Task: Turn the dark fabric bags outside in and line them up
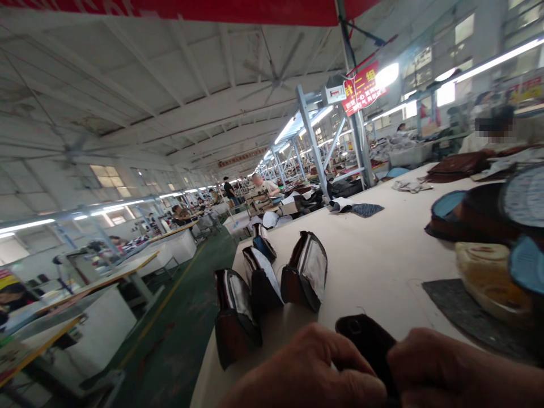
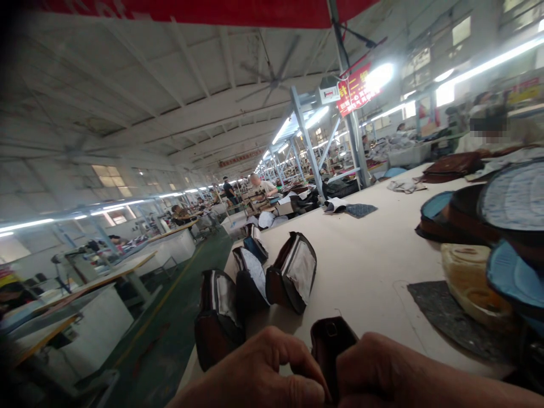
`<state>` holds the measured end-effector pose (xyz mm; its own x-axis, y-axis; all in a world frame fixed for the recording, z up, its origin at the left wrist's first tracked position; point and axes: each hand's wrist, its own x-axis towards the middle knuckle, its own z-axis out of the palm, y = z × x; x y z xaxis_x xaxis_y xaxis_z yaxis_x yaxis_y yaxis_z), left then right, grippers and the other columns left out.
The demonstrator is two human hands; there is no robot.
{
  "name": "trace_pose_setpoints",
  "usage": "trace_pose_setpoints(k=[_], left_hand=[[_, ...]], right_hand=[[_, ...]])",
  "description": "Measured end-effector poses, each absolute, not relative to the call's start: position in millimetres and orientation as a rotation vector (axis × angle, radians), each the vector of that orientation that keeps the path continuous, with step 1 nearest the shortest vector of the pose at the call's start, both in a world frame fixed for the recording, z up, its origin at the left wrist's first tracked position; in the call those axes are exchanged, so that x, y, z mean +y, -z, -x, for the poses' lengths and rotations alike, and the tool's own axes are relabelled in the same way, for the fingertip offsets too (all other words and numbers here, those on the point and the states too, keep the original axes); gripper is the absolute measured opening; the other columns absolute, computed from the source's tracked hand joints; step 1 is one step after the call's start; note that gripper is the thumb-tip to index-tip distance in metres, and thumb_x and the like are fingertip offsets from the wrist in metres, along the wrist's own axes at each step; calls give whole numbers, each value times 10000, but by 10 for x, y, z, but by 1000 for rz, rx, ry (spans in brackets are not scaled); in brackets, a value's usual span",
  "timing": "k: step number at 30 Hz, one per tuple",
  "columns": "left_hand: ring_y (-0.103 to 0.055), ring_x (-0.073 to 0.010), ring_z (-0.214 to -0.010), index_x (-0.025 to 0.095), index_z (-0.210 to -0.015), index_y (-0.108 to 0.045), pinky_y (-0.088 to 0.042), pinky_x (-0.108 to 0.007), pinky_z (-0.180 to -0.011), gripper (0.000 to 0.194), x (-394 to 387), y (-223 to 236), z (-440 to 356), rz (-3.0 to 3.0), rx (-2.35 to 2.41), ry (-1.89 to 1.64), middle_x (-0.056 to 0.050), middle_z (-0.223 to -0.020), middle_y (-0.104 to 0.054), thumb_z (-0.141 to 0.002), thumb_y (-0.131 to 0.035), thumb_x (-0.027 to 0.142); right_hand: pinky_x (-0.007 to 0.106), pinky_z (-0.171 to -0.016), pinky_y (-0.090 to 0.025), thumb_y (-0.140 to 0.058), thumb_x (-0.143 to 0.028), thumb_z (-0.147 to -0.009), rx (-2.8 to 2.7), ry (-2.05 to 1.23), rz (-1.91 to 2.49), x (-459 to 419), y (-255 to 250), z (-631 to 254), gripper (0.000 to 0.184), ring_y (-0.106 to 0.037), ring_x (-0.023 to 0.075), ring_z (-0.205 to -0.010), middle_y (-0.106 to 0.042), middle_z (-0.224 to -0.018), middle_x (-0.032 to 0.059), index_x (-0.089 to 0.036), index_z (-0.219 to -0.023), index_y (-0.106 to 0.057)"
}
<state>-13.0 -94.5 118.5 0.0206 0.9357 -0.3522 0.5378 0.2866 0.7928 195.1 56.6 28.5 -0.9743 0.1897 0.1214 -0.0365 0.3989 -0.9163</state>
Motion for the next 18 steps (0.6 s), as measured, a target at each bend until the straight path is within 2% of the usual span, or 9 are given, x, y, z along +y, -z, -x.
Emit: trace_pose_setpoints(k=[4, 7, 11, 16, 18], left_hand=[[-497, -115, -618, 141, -925, -802, -398, -228, -621, 505, -887, -1056, 212, -1460, 1582, -517, 25, -662, -602, -749, -769, 613], [-517, -132, -652, 138, -864, -780, -415, -237, -645, 487, -838, -980, 219, -1547, 1531, -493, 18, -658, -587, -753, -767, 613], [-511, -142, -682, 149, -712, -717, -405, -238, -649, 436, -806, -890, 150, -1678, 1541, -518, 23, -631, -534, -777, -758, 579], [-461, -101, -616, 139, -824, -722, -350, -219, -598, 446, -842, -911, 93, -1562, 1544, -604, 49, -624, -517, -800, -741, 584], [-447, -101, -619, 133, -853, -715, -344, -217, -587, 514, -824, -970, 120, -1522, 1500, -601, 40, -658, -512, -848, -654, 643]], right_hand=[[149, -526, -337, -637, -263, -858, -2475, -1721, 161, 497, -406, -1903, 101, -459, 100, -667, -536, -775, -12, -169, -823, -646], [158, -504, -270, -650, -233, -818, -2474, -1700, 177, 407, -501, -1860, 135, -385, 86, -624, -472, -694, -21, -151, -730, -591], [177, -487, -227, -680, -361, -831, -2416, -1773, 219, 404, -524, -1886, 325, -302, 81, -593, -372, -640, -27, -144, -664, -505], [187, -480, -247, -613, -536, -900, -2496, -2011, 190, 554, -517, -1964, 379, -351, 86, -588, -429, -707, -21, -169, -816, -568], [193, -479, -234, -599, -550, -912, -2541, -2019, 137, 589, -530, -1963, 401, -343, 80, -572, -417, -686, -27, -168, -798, -556]])
